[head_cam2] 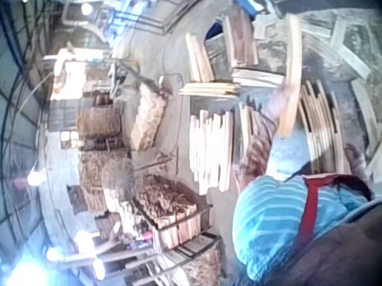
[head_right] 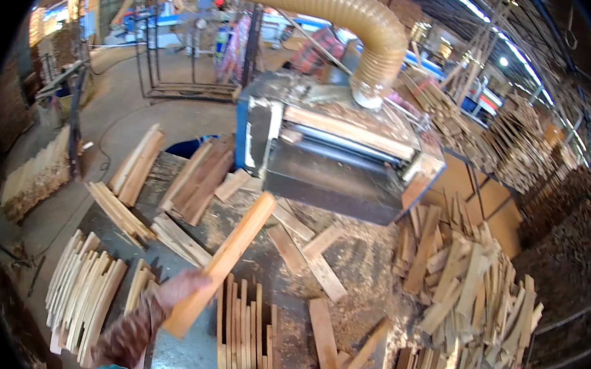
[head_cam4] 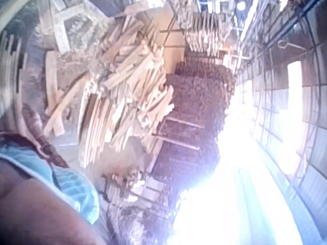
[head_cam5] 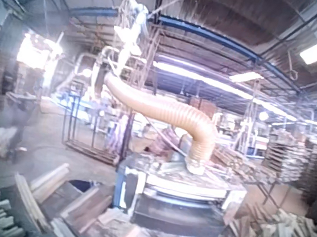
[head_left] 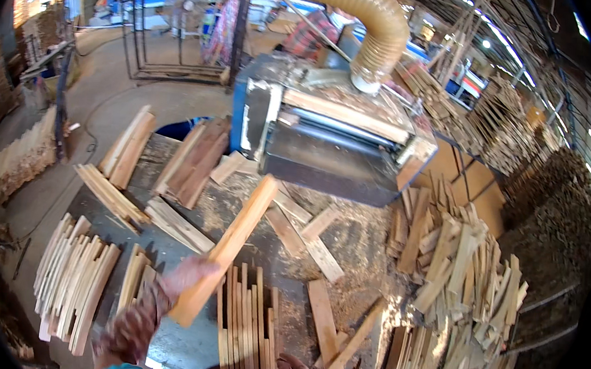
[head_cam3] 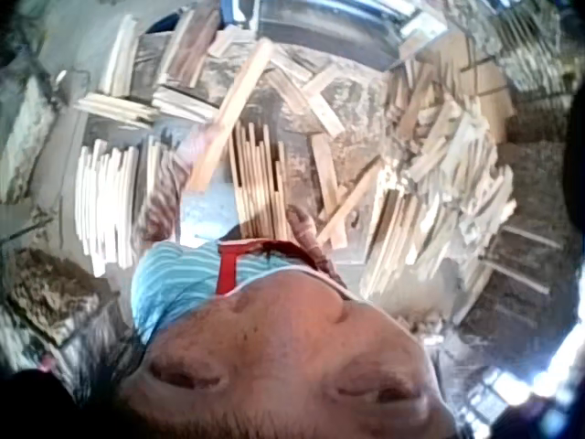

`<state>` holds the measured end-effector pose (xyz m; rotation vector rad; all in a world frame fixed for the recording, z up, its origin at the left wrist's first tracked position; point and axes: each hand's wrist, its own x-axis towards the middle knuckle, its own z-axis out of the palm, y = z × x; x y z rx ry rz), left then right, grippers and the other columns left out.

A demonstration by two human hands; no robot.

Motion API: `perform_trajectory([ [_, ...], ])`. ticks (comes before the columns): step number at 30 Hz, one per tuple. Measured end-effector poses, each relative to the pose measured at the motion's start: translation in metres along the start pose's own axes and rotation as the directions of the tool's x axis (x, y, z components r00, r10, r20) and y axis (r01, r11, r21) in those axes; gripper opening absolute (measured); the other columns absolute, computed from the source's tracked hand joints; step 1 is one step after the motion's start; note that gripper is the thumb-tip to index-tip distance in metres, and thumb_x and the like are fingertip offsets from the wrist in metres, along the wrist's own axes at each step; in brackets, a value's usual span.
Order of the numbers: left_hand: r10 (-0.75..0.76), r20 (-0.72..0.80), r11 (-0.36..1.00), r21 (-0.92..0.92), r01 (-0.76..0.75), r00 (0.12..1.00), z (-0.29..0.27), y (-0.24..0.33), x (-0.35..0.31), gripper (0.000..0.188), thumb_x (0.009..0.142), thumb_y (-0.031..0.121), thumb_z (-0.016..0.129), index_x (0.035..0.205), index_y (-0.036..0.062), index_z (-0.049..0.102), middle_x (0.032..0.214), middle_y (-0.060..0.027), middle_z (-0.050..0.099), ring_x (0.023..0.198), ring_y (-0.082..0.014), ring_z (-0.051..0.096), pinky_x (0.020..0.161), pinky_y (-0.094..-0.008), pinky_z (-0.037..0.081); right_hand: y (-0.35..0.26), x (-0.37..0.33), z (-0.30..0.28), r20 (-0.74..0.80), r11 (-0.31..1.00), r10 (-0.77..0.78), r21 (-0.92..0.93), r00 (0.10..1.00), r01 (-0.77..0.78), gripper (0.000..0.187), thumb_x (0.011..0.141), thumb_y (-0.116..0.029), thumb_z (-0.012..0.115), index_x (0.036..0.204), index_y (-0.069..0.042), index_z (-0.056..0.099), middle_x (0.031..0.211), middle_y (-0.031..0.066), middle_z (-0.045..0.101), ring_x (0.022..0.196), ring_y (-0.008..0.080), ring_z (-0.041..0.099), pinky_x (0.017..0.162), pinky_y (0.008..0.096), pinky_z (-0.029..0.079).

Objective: The person sorts and stacks wooden planks in a workshop. They pick up planks from a pile on the floor, align them, and place them onto a metal rack. The person wears gloves and an apron while handling the wood.

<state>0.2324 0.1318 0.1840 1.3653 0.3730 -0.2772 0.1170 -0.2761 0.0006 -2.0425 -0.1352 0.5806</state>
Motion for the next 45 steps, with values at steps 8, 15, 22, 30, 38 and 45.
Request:
perform_trajectory([
  [8, 0.047, -0.201, 0.988, -0.137, -0.075, 0.979, 0.068, -0.184, -0.050, 0.040, 0.095, 0.026, 0.069, 0.126, 0.0010, 0.063, 0.099, 0.0002, 0.067, 0.089, -0.0103, 0.059, 0.072, -0.0282, 0.052, -0.116, 0.002, 0.018, 0.106, 0.941, 0.105, 0.310, 0.989, -0.133, 0.042, 0.094, -0.023, 0.070, 0.130, -0.004, 0.062, 0.115, 0.0102, 0.071, 0.108, 0.0167, 0.066, 0.092, 0.0302, 0.052],
  [15, -0.012, -0.280, 0.942, -0.324, -0.082, 0.960, 0.111, -0.179, -0.021, 0.065, 0.097, 0.024, 0.064, 0.153, 0.0095, 0.035, 0.113, -0.0019, 0.063, 0.096, -0.0127, 0.057, 0.081, -0.0284, 0.051, -0.169, 0.037, 0.045, 0.376, 0.935, -0.079, 0.350, 0.923, -0.063, 0.086, 0.087, -0.030, 0.076, 0.153, -0.003, 0.028, 0.140, 0.0219, 0.052, 0.119, 0.0283, 0.061, 0.097, 0.0338, 0.050],
  [22, 0.074, -0.137, 0.956, -0.272, -0.110, 0.988, 0.120, -0.151, -0.018, 0.081, 0.094, 0.022, 0.067, 0.157, 0.0043, 0.019, 0.142, -0.0096, 0.047, 0.121, -0.0189, 0.052, 0.098, -0.0321, 0.047, -0.192, 0.007, 0.015, 0.055, 0.974, -0.156, 0.175, 0.986, 0.145, 0.080, 0.083, -0.012, 0.070, 0.153, -0.004, 0.033, 0.133, 0.0172, 0.058, 0.113, 0.0245, 0.061, 0.094, 0.0309, 0.051],
  [30, 0.098, -0.152, 0.706, -0.686, -0.176, 0.984, 0.077, -0.088, -0.028, 0.062, 0.092, 0.037, 0.070, 0.140, 0.0102, 0.043, 0.106, -0.0098, 0.061, 0.096, -0.0234, 0.063, 0.087, -0.0405, 0.055, -0.165, -0.017, -0.018, 0.238, 0.942, -0.180, -0.239, 0.954, 0.237, 0.083, 0.079, -0.021, 0.068, 0.152, -0.006, 0.031, 0.116, 0.0232, 0.057, 0.101, 0.0415, 0.063, 0.084, 0.0460, 0.053],
  [38, 0.005, -0.229, 0.675, -0.717, -0.172, 0.974, 0.077, -0.100, -0.031, 0.030, 0.094, 0.033, 0.068, 0.102, 0.0074, 0.054, 0.071, -0.0045, 0.057, 0.063, -0.0225, 0.061, 0.075, -0.0464, 0.057, -0.127, -0.034, 0.015, 0.170, 0.884, -0.279, -0.340, 0.945, 0.321, 0.077, 0.084, -0.027, 0.072, 0.150, -0.008, 0.036, 0.118, 0.0226, 0.059, 0.104, 0.0408, 0.063, 0.085, 0.0452, 0.054],
  [45, -0.028, -0.318, 0.699, -0.684, -0.209, 0.948, 0.075, -0.109, -0.031, 0.020, 0.095, 0.025, 0.064, 0.095, 0.0067, 0.056, 0.068, -0.0041, 0.053, 0.058, -0.0226, 0.056, 0.072, -0.0468, 0.056, -0.128, -0.032, 0.011, 0.281, 0.987, -0.091, -0.103, 0.955, 0.124, 0.078, 0.085, -0.020, 0.073, 0.153, -0.012, 0.036, 0.127, 0.0187, 0.060, 0.110, 0.0294, 0.064, 0.088, 0.0348, 0.054],
])
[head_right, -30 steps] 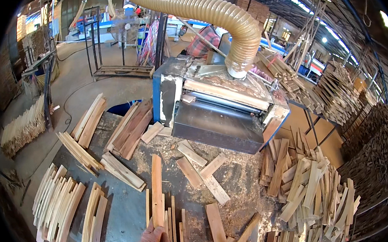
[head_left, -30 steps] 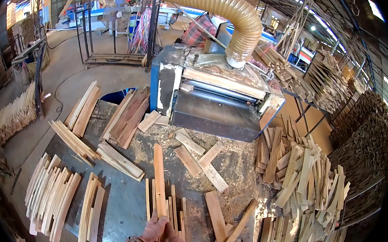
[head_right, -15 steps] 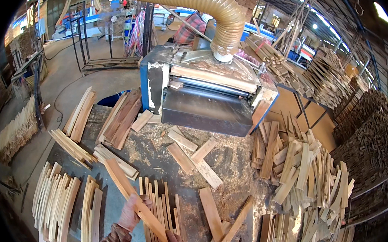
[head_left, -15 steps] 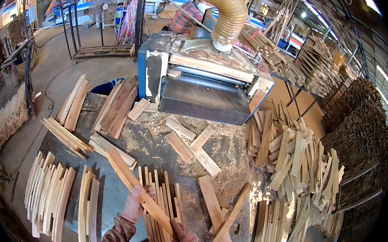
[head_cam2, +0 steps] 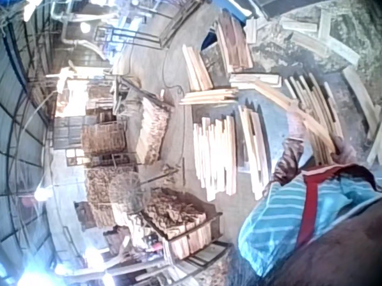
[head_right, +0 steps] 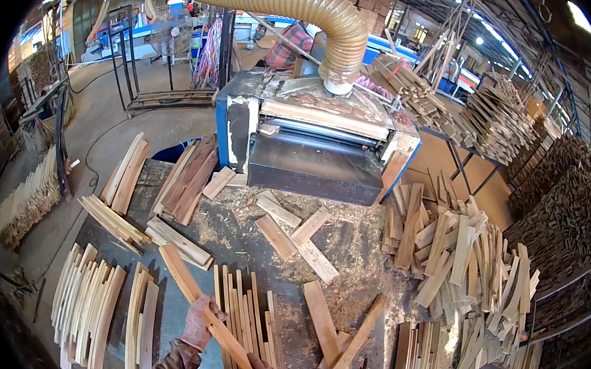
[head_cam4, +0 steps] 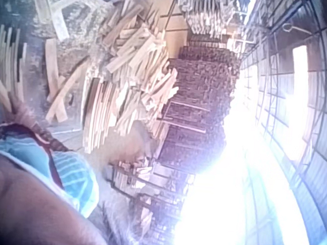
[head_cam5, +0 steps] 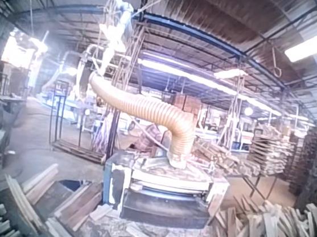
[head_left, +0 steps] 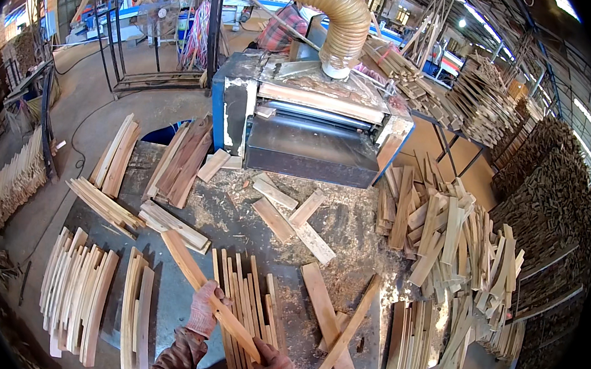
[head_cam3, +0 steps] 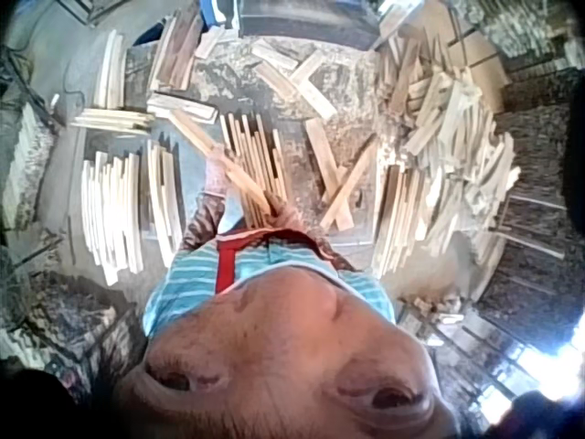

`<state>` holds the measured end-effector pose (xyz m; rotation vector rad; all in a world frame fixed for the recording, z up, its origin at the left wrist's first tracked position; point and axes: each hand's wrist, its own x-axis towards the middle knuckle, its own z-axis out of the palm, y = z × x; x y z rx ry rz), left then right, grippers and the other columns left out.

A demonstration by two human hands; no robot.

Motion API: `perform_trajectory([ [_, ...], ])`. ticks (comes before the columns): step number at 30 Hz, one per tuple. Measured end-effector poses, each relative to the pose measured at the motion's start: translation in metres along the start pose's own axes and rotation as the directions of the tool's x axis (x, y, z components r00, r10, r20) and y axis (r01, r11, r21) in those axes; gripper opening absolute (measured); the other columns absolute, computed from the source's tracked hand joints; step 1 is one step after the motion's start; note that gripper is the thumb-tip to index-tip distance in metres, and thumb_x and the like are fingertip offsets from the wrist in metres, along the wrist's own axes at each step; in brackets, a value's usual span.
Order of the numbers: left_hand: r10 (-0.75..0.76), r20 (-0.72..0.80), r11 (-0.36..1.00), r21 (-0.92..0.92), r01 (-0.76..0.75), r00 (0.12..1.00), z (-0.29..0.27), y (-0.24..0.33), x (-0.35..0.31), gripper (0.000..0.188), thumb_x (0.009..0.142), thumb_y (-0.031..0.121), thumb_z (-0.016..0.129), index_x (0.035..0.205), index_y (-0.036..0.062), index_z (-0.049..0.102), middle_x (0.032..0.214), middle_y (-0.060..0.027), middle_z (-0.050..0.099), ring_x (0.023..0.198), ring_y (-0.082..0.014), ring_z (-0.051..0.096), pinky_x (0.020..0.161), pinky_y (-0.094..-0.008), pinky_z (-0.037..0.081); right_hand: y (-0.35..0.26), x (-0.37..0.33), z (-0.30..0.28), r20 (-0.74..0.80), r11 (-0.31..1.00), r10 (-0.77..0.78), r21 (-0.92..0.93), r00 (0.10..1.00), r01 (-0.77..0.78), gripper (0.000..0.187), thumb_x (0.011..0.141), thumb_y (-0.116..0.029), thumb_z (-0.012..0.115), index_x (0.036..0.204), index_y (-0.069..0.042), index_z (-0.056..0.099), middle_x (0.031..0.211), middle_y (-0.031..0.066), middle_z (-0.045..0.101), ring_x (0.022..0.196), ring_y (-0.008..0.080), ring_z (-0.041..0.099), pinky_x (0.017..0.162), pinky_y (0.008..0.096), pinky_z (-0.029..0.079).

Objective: The person sorts and stacks wooden planks in a workshop. They pick up planks from a pile on the floor, align them, and place them onto a metal rack. The person wears gloves and an apron while handling the wood.

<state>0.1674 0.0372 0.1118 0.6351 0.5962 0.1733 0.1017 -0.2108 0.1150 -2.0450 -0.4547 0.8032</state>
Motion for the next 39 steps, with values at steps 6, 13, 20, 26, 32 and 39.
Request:
perform_trajectory([
  [6, 0.056, -0.081, 0.985, 0.165, -0.042, 0.995, 0.001, 0.003, -0.004, 0.023, 0.093, 0.028, 0.065, 0.086, 0.0075, 0.057, 0.068, -0.0040, 0.050, 0.060, -0.0220, 0.057, 0.073, -0.0488, 0.057, 0.002, 0.001, -0.008, 0.161, 0.926, 0.110, 0.342, 0.981, -0.160, 0.075, 0.085, -0.012, 0.072, 0.152, -0.007, 0.039, 0.140, 0.0117, 0.057, 0.119, 0.0188, 0.060, 0.096, 0.0310, 0.050],
  [13, 0.062, -0.119, 0.969, 0.244, -0.031, 0.991, -0.003, -0.003, 0.005, 0.026, 0.090, 0.029, 0.071, 0.091, 0.0063, 0.058, 0.070, -0.0035, 0.052, 0.062, -0.0192, 0.059, 0.056, -0.0377, 0.055, -0.037, -0.009, -0.033, 0.256, 0.775, 0.108, 0.584, 0.961, -0.243, 0.072, 0.084, -0.001, 0.062, 0.152, -0.003, 0.039, 0.119, 0.0093, 0.068, 0.089, 0.0122, 0.061, 0.076, 0.0293, 0.053],
  [20, 0.163, 0.105, 0.777, 0.600, -0.193, 0.981, -0.023, 0.105, 0.117, 0.053, 0.093, 0.046, 0.065, 0.123, 0.0044, 0.051, 0.099, -0.0086, 0.058, 0.090, -0.0169, 0.060, 0.072, -0.0369, 0.052, -0.014, 0.045, -0.015, -0.070, 0.921, 0.102, 0.384, 0.992, -0.068, 0.073, 0.085, -0.007, 0.068, 0.151, 0.000, 0.038, 0.139, 0.0134, 0.056, 0.122, 0.0185, 0.057, 0.100, 0.0302, 0.047],
  [26, 0.901, 0.124, 0.330, 0.426, -0.842, 0.416, 0.172, 0.347, 0.106, 0.093, 0.089, 0.042, 0.073, 0.157, 0.0035, 0.024, 0.153, -0.0196, 0.039, 0.135, -0.0262, 0.045, 0.111, -0.0441, 0.038, 0.020, 0.052, -0.015, -0.476, 0.919, 0.046, 0.364, 0.878, 0.150, 0.073, 0.085, -0.006, 0.068, 0.150, 0.002, 0.037, 0.136, 0.0146, 0.057, 0.119, 0.0181, 0.058, 0.098, 0.0303, 0.048],
  [32, 0.677, 0.681, -0.560, 0.231, -0.796, -0.279, 0.272, 0.266, -0.001, 0.083, 0.084, 0.032, 0.076, 0.150, 0.0033, 0.036, 0.151, -0.0227, 0.040, 0.142, -0.0363, 0.038, 0.116, -0.0476, 0.030, -0.011, 0.040, -0.038, -0.582, 0.993, 0.022, 0.110, 0.813, 0.051, 0.080, 0.077, -0.020, 0.076, 0.148, -0.002, 0.042, 0.125, 0.0216, 0.061, 0.106, 0.0310, 0.065, 0.090, 0.0383, 0.053],
  [39, 0.324, 0.544, 0.594, 0.520, -0.614, 0.774, 0.103, 0.092, 0.048, 0.112, 0.077, 0.030, 0.082, 0.158, 0.0025, 0.010, 0.157, -0.0219, 0.026, 0.144, -0.0342, 0.031, 0.118, -0.0432, 0.029, 0.000, 0.026, -0.033, -0.529, 0.912, -0.346, -0.382, 0.775, 0.147, 0.077, 0.078, -0.021, 0.073, 0.146, -0.003, 0.042, 0.117, 0.0241, 0.062, 0.098, 0.0388, 0.065, 0.081, 0.0445, 0.056],
])
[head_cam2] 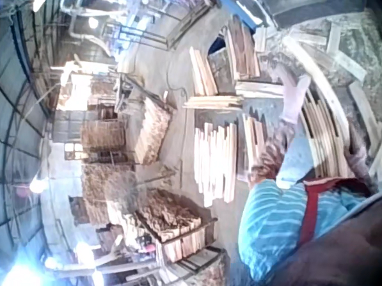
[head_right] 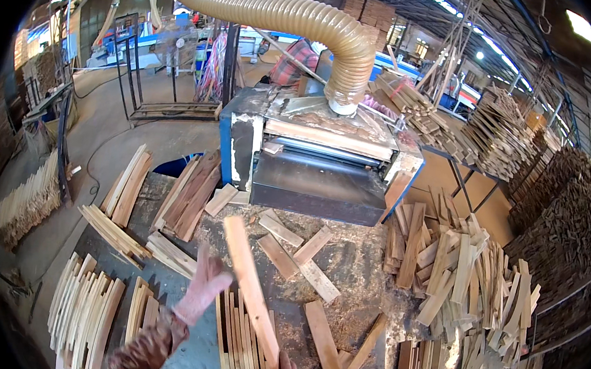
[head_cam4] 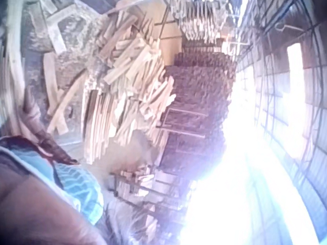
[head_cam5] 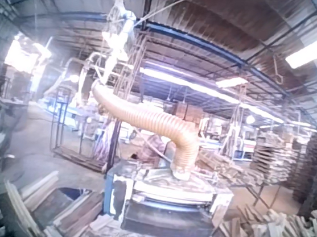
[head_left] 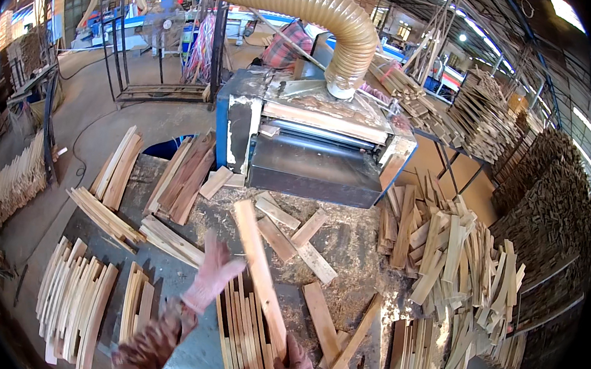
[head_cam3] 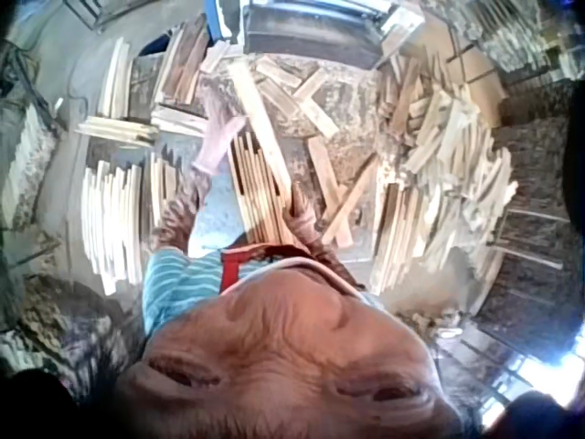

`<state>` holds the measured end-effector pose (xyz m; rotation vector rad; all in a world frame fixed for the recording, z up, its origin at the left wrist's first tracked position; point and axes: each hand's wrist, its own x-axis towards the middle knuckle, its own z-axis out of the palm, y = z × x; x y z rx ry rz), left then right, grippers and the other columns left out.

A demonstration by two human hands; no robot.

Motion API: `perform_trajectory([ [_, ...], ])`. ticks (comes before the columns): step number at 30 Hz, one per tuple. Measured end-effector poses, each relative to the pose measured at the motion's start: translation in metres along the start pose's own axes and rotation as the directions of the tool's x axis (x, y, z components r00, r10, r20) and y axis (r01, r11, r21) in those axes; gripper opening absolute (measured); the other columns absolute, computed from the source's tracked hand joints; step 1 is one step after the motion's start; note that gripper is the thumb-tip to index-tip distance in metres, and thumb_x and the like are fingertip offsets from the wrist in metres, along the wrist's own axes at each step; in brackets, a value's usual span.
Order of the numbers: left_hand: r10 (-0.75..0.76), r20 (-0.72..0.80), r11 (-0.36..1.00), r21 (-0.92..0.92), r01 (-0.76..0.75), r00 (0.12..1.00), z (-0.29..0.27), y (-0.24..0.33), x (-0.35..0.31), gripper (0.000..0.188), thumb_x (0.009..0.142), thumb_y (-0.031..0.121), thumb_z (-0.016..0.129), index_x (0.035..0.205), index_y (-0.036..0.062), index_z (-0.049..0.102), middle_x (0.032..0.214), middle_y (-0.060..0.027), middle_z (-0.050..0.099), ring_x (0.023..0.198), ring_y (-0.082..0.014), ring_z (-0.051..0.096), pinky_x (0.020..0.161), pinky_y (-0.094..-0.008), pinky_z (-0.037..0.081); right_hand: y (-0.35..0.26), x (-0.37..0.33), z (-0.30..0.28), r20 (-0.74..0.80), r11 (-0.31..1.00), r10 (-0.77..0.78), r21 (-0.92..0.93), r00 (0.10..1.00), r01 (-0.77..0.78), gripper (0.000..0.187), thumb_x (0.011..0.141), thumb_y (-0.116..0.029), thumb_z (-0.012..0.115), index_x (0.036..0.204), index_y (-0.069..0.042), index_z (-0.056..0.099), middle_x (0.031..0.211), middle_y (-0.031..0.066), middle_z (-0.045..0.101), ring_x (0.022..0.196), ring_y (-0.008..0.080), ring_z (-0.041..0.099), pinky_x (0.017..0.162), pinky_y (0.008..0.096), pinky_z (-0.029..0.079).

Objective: The person sorts and stacks wooden planks in a workshop. They pick up planks from a pile on the floor, align them, and place them onto a metal rack. The person wears gloves and an apron while handling the wood.

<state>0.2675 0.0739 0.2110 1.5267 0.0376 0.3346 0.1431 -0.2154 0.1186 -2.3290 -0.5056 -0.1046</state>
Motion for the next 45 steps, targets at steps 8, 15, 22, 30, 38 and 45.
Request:
perform_trajectory([
  [8, -0.451, -0.064, 0.753, -0.563, 0.341, 0.890, -0.007, -0.047, -0.101, 0.074, 0.087, 0.017, 0.073, 0.147, 0.0041, 0.032, 0.110, -0.0160, 0.064, 0.100, -0.0296, 0.067, 0.090, -0.0446, 0.056, 0.004, -0.025, 0.000, 0.337, 0.998, -0.054, -0.010, 0.940, 0.061, 0.065, 0.081, -0.014, 0.064, 0.142, -0.005, 0.043, 0.112, 0.0210, 0.062, 0.092, 0.0423, 0.064, 0.076, 0.0496, 0.054],
  [15, -0.470, -0.209, 0.834, -0.425, 0.353, 0.858, -0.010, -0.052, -0.116, 0.063, 0.084, 0.010, 0.076, 0.134, -0.0009, 0.039, 0.097, -0.0116, 0.065, 0.085, -0.0222, 0.067, 0.078, -0.0362, 0.055, -0.001, -0.021, 0.008, 0.540, 0.980, 0.131, 0.054, 0.832, -0.190, 0.062, 0.086, -0.017, 0.066, 0.143, -0.008, 0.043, 0.111, 0.0202, 0.061, 0.101, 0.0389, 0.063, 0.082, 0.0467, 0.053],
  [22, -0.437, -0.296, 0.885, -0.311, 0.347, 0.849, -0.002, -0.034, -0.101, 0.054, 0.082, 0.012, 0.075, 0.124, 0.0020, 0.043, 0.089, -0.0056, 0.056, 0.078, -0.0196, 0.064, 0.074, -0.0340, 0.054, 0.025, -0.026, 0.028, 0.772, 0.790, 0.169, 0.265, 0.612, -0.552, 0.061, 0.091, -0.024, 0.070, 0.145, -0.008, 0.046, 0.122, 0.0121, 0.063, 0.107, 0.0187, 0.062, 0.093, 0.0339, 0.049],
  [30, -0.380, -0.310, 0.914, -0.272, 0.302, 0.871, -0.008, -0.041, -0.090, 0.055, 0.083, 0.025, 0.077, 0.121, 0.0022, 0.044, 0.088, -0.0067, 0.058, 0.074, -0.0192, 0.063, 0.071, -0.0342, 0.054, 0.035, -0.025, 0.041, 0.763, 0.656, 0.183, 0.375, 0.619, -0.655, 0.062, 0.089, -0.019, 0.071, 0.145, -0.010, 0.046, 0.127, 0.0139, 0.063, 0.114, 0.0211, 0.062, 0.096, 0.0332, 0.049],
  [38, -0.376, -0.375, 0.844, -0.517, 0.146, 0.847, -0.036, -0.048, -0.072, 0.074, 0.086, 0.048, 0.073, 0.135, 0.0020, 0.041, 0.116, -0.0166, 0.059, 0.106, -0.0297, 0.062, 0.094, -0.0468, 0.053, -0.013, 0.019, 0.015, 0.555, 0.955, 0.270, -0.053, 0.787, -0.291, 0.070, 0.082, -0.026, 0.075, 0.145, -0.014, 0.047, 0.118, 0.0175, 0.065, 0.102, 0.0327, 0.064, 0.084, 0.0397, 0.052],
  [45, -0.456, -0.386, 0.760, -0.638, 0.126, 0.802, -0.063, -0.046, -0.062, 0.038, 0.092, 0.028, 0.070, 0.111, 0.0001, 0.054, 0.094, -0.0133, 0.066, 0.085, -0.0262, 0.068, 0.076, -0.0396, 0.059, 0.003, -0.017, 0.016, 0.385, 0.999, 0.022, 0.027, 0.923, -0.035, 0.071, 0.082, -0.032, 0.075, 0.143, -0.009, 0.047, 0.091, 0.0189, 0.069, 0.071, 0.0391, 0.066, 0.063, 0.0453, 0.055],
])
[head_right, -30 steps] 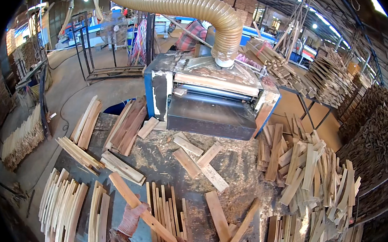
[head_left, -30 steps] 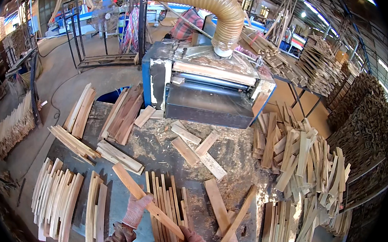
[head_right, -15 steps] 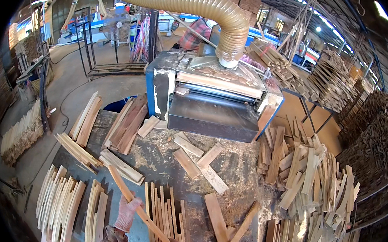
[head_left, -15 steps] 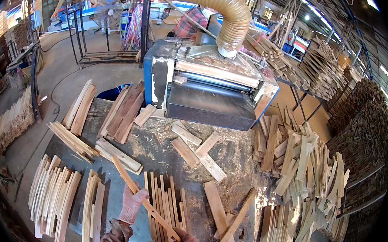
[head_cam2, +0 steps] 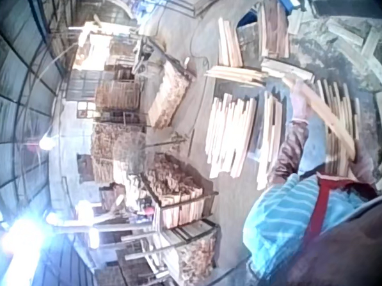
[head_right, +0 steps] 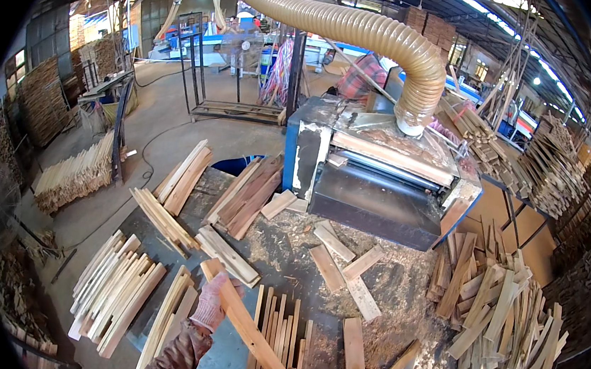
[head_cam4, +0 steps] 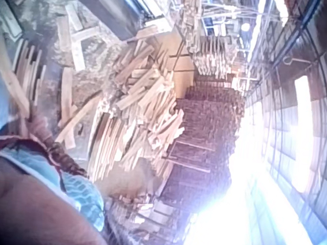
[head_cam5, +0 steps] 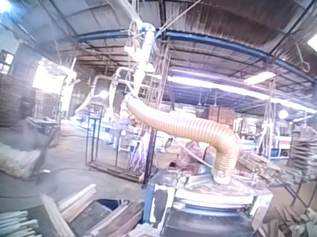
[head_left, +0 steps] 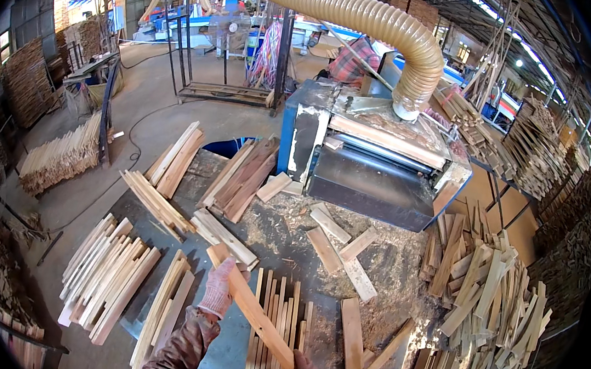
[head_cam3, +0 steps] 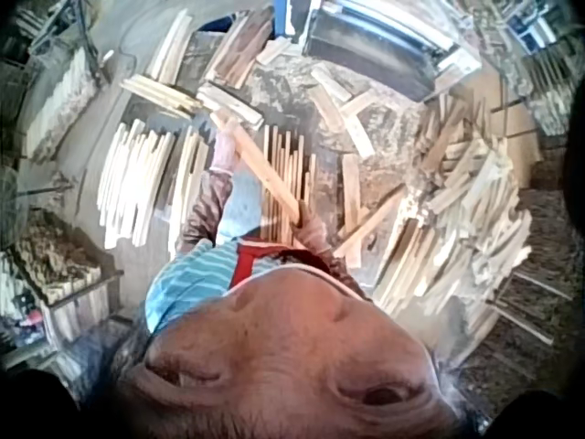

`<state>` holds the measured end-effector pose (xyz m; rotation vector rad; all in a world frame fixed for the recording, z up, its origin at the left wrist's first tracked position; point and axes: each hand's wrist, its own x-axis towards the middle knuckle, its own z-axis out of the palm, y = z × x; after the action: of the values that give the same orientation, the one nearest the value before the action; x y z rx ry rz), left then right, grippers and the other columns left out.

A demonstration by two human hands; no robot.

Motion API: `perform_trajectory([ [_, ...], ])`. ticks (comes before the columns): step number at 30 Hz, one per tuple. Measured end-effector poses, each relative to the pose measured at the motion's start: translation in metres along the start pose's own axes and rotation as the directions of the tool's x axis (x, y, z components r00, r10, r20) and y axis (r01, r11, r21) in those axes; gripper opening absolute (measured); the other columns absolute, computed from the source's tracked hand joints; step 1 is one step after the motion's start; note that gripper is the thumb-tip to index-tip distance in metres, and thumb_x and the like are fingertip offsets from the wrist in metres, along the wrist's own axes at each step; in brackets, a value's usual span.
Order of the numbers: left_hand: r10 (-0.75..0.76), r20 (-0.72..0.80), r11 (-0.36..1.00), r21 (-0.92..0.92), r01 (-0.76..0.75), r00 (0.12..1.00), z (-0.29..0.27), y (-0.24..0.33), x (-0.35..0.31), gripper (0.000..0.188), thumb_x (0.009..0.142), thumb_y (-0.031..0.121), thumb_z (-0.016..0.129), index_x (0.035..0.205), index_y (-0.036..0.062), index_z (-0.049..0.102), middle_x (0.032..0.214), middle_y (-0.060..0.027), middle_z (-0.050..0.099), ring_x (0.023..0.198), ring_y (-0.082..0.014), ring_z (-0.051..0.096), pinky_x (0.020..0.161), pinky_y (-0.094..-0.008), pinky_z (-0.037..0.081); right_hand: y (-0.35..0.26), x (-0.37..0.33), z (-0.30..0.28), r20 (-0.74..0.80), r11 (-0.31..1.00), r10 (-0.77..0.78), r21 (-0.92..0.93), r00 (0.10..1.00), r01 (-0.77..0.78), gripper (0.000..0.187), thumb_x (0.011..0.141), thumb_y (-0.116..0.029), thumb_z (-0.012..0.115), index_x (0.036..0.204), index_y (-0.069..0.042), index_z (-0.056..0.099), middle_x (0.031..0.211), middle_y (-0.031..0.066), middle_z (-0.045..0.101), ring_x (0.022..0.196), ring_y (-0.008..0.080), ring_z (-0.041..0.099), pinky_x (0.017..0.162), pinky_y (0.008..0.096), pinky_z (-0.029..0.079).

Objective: The person sorts and stacks wooden planks in a workshop. They pick up planks from a pile on the floor, align them, and place them onto a metal rack. The person wears gloves and an apron while handling the wood.

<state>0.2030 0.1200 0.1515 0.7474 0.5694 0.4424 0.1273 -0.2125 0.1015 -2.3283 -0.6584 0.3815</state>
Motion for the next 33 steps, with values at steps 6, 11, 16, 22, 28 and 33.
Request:
perform_trajectory([
  [6, -0.015, 0.177, 0.983, 0.185, -0.019, 0.984, 0.024, 0.022, -0.002, 0.041, 0.091, 0.026, 0.071, 0.117, 0.0003, 0.055, 0.091, -0.0090, 0.064, 0.082, -0.0207, 0.066, 0.076, -0.0359, 0.058, 0.004, -0.005, -0.007, 0.259, 0.928, 0.210, 0.251, 0.943, -0.276, 0.079, 0.072, -0.025, 0.078, 0.145, -0.014, 0.047, 0.128, 0.0183, 0.063, 0.120, 0.0333, 0.061, 0.101, 0.0383, 0.050],
  [11, 0.079, 0.301, 0.987, 0.111, -0.117, 0.950, 0.032, 0.052, -0.005, 0.042, 0.092, 0.030, 0.070, 0.120, 0.0034, 0.055, 0.092, -0.0092, 0.064, 0.082, -0.0210, 0.067, 0.076, -0.0351, 0.058, -0.023, 0.009, -0.009, 0.214, 0.914, 0.175, 0.327, 0.961, -0.240, 0.078, 0.068, -0.016, 0.078, 0.141, -0.011, 0.049, 0.123, 0.0193, 0.064, 0.116, 0.0356, 0.062, 0.097, 0.0392, 0.050],
  [16, 0.036, 0.391, 0.998, 0.036, -0.055, 0.920, 0.029, 0.038, 0.018, 0.043, 0.093, 0.031, 0.068, 0.120, 0.0009, 0.056, 0.100, -0.0122, 0.067, 0.088, -0.0253, 0.070, 0.080, -0.0374, 0.058, -0.009, 0.001, 0.006, 0.119, 0.903, 0.176, 0.375, 0.977, -0.208, 0.076, 0.069, -0.017, 0.077, 0.140, -0.012, 0.050, 0.121, 0.0180, 0.065, 0.114, 0.0343, 0.063, 0.097, 0.0392, 0.051],
  [22, 0.011, 0.447, 0.993, -0.111, 0.043, 0.894, 0.019, 0.032, 0.020, 0.050, 0.092, 0.028, 0.070, 0.134, 0.0119, 0.048, 0.097, -0.0106, 0.063, 0.086, -0.0280, 0.068, 0.082, -0.0442, 0.058, -0.032, 0.006, -0.017, 0.119, 0.964, 0.187, 0.171, 0.975, -0.206, 0.069, 0.071, -0.019, 0.077, 0.134, -0.008, 0.051, 0.113, 0.0187, 0.066, 0.110, 0.0352, 0.064, 0.092, 0.0401, 0.050],
  [28, -0.158, 0.327, 0.975, -0.100, 0.200, 0.932, 0.006, 0.000, 0.013, 0.054, 0.093, 0.045, 0.068, 0.128, 0.0058, 0.054, 0.112, -0.0114, 0.063, 0.098, -0.0240, 0.066, 0.093, -0.0410, 0.055, -0.034, -0.002, -0.025, 0.062, 0.959, 0.278, -0.077, 0.959, -0.273, 0.074, 0.076, -0.038, 0.077, 0.138, -0.012, 0.046, 0.119, 0.0227, 0.063, 0.104, 0.0430, 0.064, 0.089, 0.0483, 0.052],
  [33, -0.421, 0.311, 0.886, 0.342, 0.313, 0.852, -0.001, -0.054, -0.057, 0.047, 0.091, 0.036, 0.072, 0.127, 0.0073, 0.060, 0.115, -0.0033, 0.067, 0.100, -0.0150, 0.064, 0.082, -0.0298, 0.052, -0.057, 0.009, -0.032, 0.007, 0.937, 0.347, -0.046, 0.938, -0.346, 0.067, 0.078, -0.039, 0.076, 0.131, -0.011, 0.045, 0.115, 0.0224, 0.062, 0.103, 0.0423, 0.064, 0.083, 0.0510, 0.053],
])
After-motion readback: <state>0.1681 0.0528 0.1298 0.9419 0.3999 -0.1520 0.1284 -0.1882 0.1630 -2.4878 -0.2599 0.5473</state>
